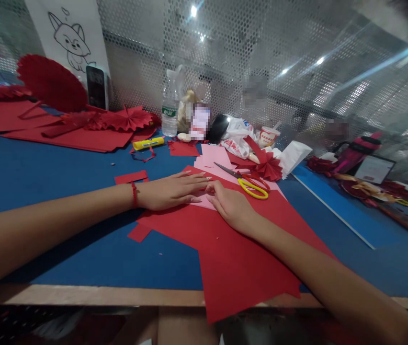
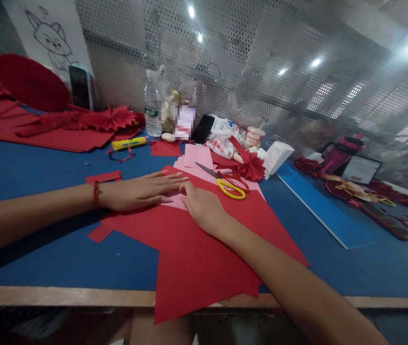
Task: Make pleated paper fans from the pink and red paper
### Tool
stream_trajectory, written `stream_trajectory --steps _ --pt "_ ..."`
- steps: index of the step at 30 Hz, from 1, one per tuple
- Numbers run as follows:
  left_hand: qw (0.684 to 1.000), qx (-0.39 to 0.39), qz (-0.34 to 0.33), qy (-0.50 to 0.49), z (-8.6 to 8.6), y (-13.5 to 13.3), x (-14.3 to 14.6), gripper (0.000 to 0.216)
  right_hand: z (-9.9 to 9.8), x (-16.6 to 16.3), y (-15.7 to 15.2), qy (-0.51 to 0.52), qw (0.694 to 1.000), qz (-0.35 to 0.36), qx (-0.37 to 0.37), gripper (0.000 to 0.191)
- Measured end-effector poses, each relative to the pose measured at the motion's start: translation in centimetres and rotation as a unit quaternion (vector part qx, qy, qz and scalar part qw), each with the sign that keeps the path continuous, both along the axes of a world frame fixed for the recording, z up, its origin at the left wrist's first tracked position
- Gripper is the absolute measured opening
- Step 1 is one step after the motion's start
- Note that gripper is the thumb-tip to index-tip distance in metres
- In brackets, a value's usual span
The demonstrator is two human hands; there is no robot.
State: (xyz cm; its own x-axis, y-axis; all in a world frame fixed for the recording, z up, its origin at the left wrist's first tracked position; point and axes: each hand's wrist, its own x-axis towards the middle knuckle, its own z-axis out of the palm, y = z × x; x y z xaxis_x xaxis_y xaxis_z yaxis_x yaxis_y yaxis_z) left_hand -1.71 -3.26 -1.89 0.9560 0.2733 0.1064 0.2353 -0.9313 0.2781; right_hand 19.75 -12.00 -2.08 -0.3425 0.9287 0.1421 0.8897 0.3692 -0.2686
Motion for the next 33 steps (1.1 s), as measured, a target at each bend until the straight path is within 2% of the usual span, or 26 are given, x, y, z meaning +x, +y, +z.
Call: stream_trajectory --steps 6,12,17,23,27,33 --pt "0.997 0.032 0.020 0.063 0.2 0.1 0.0 0.057 -0.1 -0.2 -0.1 -0.004 1.000 -0.010 0.007 0.025" --pt "0.996 0.043 0.021 0.074 0.5 -0.1 0.0 0.059 -0.4 -0.6 -0.1 -0.043 0.994 -0.027 0.095 0.033" --pt "0.995 0.048 0.038 0.079 0.7 -0.3 0.1 0.060 -0.6 -0.9 -0.3 -0.034 0.998 -0.042 0.040 0.050" --pt "0.992 0.033 0.050 0.111 1.2 -0.4 0.5 0.070 0.1 -1.3 -0.8 -0.046 0.995 -0.071 -0.043 0.061" --pt "0.989 0.007 0.069 0.129 1.7 0.2 1.4 0.081 0.3 -1.6 -0.9 -0.054 0.993 -0.099 -0.047 0.063" --pt "0.976 0.000 0.103 0.193 2.6 1.6 4.2 0.107 -0.5 -1.6 -0.5 -0.048 0.992 -0.118 -0.003 0.063"
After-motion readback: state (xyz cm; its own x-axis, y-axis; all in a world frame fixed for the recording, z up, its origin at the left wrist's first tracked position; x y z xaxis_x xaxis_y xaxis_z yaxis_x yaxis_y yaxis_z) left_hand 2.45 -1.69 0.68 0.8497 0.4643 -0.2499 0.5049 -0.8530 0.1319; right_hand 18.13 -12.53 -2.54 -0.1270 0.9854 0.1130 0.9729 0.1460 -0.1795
